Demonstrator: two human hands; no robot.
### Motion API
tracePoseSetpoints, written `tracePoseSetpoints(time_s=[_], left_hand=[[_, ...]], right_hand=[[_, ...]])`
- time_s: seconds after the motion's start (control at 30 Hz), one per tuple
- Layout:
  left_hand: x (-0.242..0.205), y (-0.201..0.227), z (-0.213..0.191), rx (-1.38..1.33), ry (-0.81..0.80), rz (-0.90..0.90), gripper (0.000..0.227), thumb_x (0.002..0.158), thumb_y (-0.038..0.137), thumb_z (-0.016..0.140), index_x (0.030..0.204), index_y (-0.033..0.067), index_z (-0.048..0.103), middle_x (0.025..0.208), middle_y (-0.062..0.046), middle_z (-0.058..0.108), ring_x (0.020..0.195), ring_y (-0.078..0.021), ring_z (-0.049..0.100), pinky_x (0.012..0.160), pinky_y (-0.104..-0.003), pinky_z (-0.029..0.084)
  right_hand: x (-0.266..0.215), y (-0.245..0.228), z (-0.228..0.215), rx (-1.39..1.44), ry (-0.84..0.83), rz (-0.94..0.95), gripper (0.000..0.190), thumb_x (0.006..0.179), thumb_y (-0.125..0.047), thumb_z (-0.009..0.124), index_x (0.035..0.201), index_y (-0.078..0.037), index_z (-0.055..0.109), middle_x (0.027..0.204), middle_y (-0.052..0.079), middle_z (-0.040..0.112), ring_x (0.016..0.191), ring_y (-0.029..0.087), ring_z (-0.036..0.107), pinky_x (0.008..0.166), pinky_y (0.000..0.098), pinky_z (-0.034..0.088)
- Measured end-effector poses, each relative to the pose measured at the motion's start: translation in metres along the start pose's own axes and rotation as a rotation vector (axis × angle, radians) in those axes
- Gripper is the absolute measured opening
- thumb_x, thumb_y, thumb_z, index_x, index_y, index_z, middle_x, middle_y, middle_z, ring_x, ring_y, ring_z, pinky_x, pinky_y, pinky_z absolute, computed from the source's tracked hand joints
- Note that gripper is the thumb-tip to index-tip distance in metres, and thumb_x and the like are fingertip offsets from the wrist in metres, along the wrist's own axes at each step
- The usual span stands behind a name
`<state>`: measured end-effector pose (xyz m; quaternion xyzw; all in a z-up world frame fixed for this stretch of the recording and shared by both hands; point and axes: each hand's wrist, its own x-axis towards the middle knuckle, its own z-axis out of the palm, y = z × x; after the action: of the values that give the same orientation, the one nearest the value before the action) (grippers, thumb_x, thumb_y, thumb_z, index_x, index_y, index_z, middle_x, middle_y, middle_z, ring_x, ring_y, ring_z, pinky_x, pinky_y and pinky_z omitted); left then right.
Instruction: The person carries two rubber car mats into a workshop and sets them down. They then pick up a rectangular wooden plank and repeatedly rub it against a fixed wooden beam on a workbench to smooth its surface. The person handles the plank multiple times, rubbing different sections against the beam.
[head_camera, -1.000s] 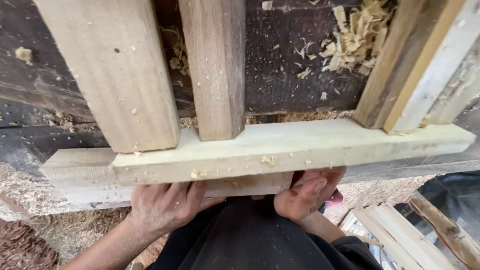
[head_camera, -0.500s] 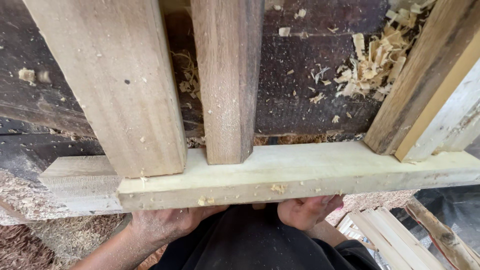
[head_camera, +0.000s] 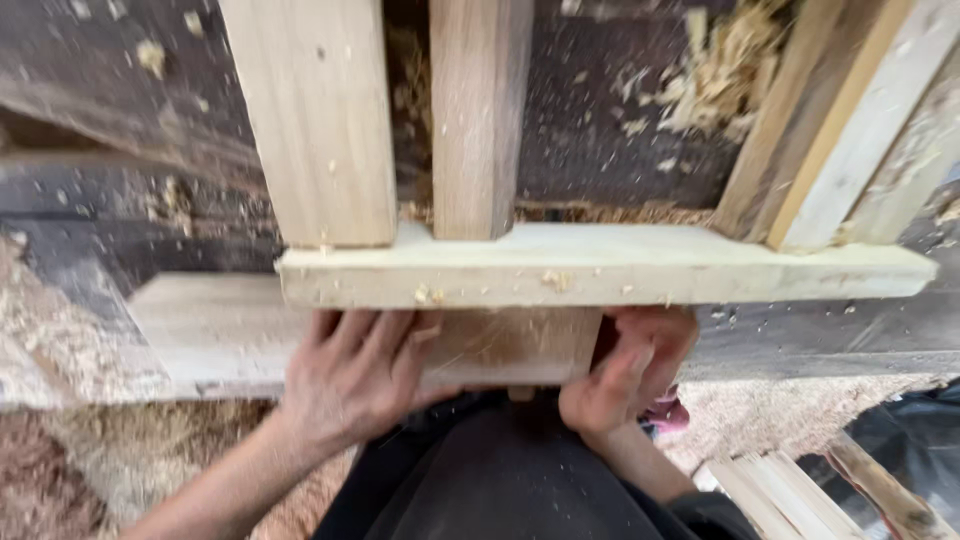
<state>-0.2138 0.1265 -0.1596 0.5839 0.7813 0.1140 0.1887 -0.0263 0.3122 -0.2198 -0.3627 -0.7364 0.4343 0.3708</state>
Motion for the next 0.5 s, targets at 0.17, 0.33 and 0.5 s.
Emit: tracePoseSetpoints(time_s=[0.17, 0.33, 0.5], left_hand=[[-0.008, 0.006, -0.003, -0.024, -0.016, -0.009, 0.068, 0.082, 0.062, 0.073, 0.121, 0.0068, 0.075, 0.126, -0.015, 0.067, 0.117, -0.033, 0.059, 0.092, -0.054, 0.047], [0.005, -0.011, 0.006, -0.037, 0.024, 0.008, 0.059, 0.09, 0.057, 0.077, 0.123, 0.0086, 0.075, 0.122, -0.012, 0.067, 0.113, -0.0311, 0.062, 0.09, -0.05, 0.051], [0.016, -0.017, 0.016, -0.004, 0.121, -0.007, 0.059, 0.084, 0.058, 0.075, 0.119, 0.01, 0.074, 0.113, -0.015, 0.066, 0.106, -0.0337, 0.066, 0.084, -0.061, 0.052]], right_hand=[[-0.018, -0.011, 0.005, 0.053, 0.098, 0.239, 0.042, 0.113, -0.042, 0.045, 0.112, 0.0, 0.048, 0.103, 0.011, 0.049, 0.092, 0.022, 0.05, 0.089, 0.0343, 0.043], [-0.018, 0.008, 0.005, -0.06, 0.092, 0.163, 0.064, 0.117, -0.041, 0.042, 0.156, 0.008, 0.031, 0.159, 0.026, 0.037, 0.148, 0.032, 0.042, 0.123, 0.0455, 0.033], [-0.016, 0.027, -0.012, -0.508, -0.129, -0.123, 0.043, 0.121, -0.037, 0.029, 0.162, -0.026, 0.024, 0.168, 0.023, 0.028, 0.156, 0.039, 0.039, 0.129, 0.0515, 0.037]])
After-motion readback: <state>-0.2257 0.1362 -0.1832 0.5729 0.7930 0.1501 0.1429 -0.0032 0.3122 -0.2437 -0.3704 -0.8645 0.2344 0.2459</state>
